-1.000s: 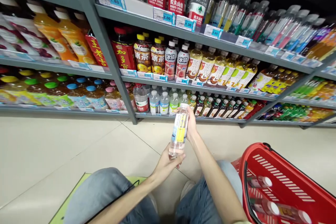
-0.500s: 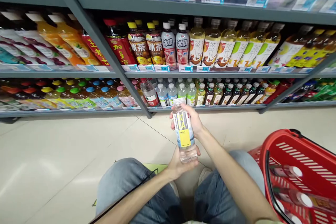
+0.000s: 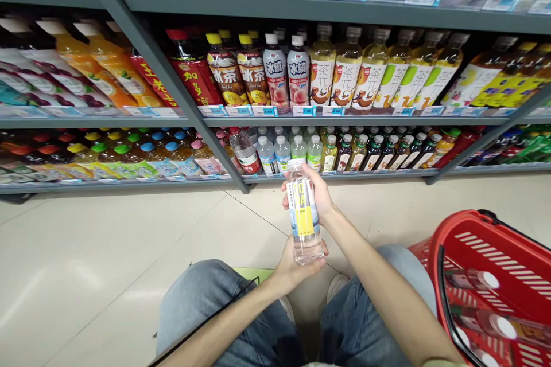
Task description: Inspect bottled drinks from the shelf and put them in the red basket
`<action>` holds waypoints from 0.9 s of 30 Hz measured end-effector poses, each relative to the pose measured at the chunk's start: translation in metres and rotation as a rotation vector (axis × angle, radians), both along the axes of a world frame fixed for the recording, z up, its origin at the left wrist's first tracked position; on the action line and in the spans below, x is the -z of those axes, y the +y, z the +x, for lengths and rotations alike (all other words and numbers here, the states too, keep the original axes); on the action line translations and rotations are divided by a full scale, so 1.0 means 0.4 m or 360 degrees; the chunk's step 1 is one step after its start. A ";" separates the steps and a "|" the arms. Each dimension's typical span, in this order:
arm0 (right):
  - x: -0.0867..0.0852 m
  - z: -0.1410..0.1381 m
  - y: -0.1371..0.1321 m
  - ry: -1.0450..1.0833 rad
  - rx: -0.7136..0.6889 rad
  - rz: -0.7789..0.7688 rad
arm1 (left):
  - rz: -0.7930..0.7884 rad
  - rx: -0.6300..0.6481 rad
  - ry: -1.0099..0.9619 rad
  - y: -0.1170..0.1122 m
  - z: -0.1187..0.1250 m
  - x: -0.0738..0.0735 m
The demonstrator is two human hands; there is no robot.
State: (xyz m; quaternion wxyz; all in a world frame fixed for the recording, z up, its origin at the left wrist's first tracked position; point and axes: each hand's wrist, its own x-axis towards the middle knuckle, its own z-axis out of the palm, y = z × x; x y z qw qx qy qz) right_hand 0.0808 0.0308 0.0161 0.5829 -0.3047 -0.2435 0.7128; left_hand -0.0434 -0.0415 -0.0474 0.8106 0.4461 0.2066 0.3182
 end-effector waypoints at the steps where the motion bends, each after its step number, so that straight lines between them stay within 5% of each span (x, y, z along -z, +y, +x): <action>1: -0.001 0.000 0.000 0.0003 0.0000 -0.0006 | -0.0005 0.0002 0.0005 0.000 0.000 -0.003; 27: -0.017 0.004 -0.009 0.0136 -0.0049 0.0133 | 0.0126 -0.0042 0.0126 0.000 -0.002 -0.017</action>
